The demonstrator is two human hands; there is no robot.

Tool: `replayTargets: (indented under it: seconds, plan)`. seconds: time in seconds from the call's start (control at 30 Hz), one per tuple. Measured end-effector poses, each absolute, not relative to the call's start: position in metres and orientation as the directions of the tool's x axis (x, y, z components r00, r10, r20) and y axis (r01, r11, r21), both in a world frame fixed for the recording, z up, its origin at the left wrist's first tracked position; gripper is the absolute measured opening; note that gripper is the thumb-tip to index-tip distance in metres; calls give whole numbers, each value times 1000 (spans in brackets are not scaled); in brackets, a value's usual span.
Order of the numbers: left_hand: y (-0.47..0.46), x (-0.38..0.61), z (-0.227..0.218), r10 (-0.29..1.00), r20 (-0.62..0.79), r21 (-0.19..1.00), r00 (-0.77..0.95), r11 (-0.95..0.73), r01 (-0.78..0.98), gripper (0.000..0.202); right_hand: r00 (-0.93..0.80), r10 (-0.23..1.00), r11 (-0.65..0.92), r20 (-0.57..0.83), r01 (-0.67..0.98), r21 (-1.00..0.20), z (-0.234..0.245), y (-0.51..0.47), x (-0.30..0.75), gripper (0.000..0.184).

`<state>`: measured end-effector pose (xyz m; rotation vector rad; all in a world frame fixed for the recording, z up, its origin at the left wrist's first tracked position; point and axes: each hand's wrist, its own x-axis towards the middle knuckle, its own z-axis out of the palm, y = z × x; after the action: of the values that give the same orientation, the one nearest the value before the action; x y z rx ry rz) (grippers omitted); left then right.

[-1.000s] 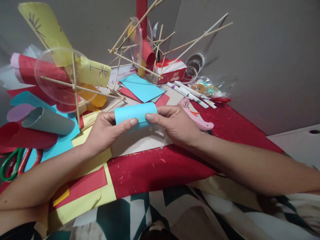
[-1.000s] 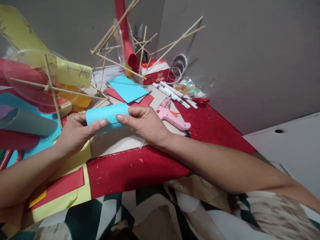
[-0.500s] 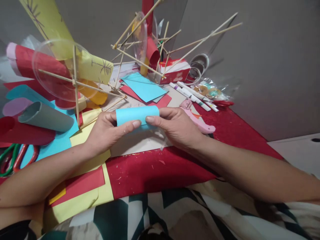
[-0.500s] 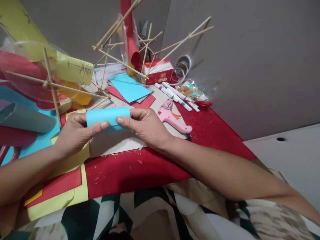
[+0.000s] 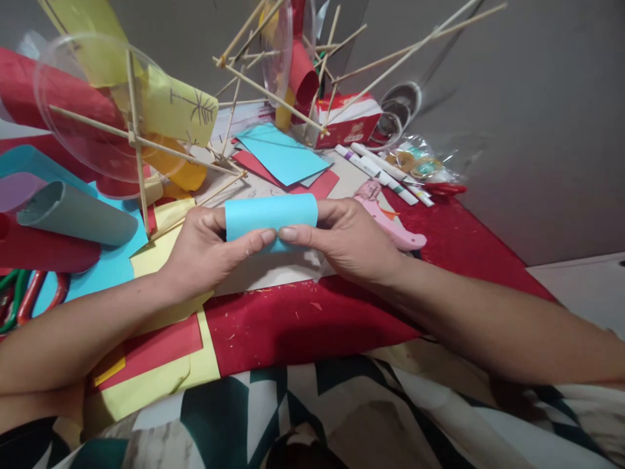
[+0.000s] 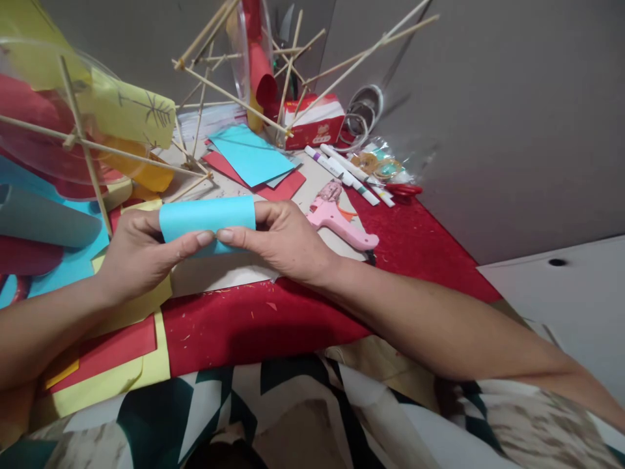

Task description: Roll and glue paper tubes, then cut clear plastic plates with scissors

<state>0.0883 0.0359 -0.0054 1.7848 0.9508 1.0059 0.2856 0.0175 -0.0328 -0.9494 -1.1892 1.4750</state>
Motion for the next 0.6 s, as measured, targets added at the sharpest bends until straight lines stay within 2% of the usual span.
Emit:
replayTargets:
  seconds: [0.1,0.2,0.3,0.47,0.6]
  plan:
    - [35,89,-5,870,274,922,410,-358,145,28,-215,975,1,48,-212,-977,-32,16,285,26]
    - [37,88,-2,874,238,942,423,-314,118,26,-191,980,8,53,-225,-974,-34,18,285,25]
    - [42,85,-1,889,190,960,416,-257,112,22,-130,990,21,55,-250,-968,-37,23,286,26]
    - [46,80,-8,906,214,953,365,-277,126,23,-123,992,-3,36,-304,-953,-40,24,286,24]
    - [45,80,-9,908,212,955,362,-270,119,23,-127,991,-3,33,-273,-962,-40,25,287,24]
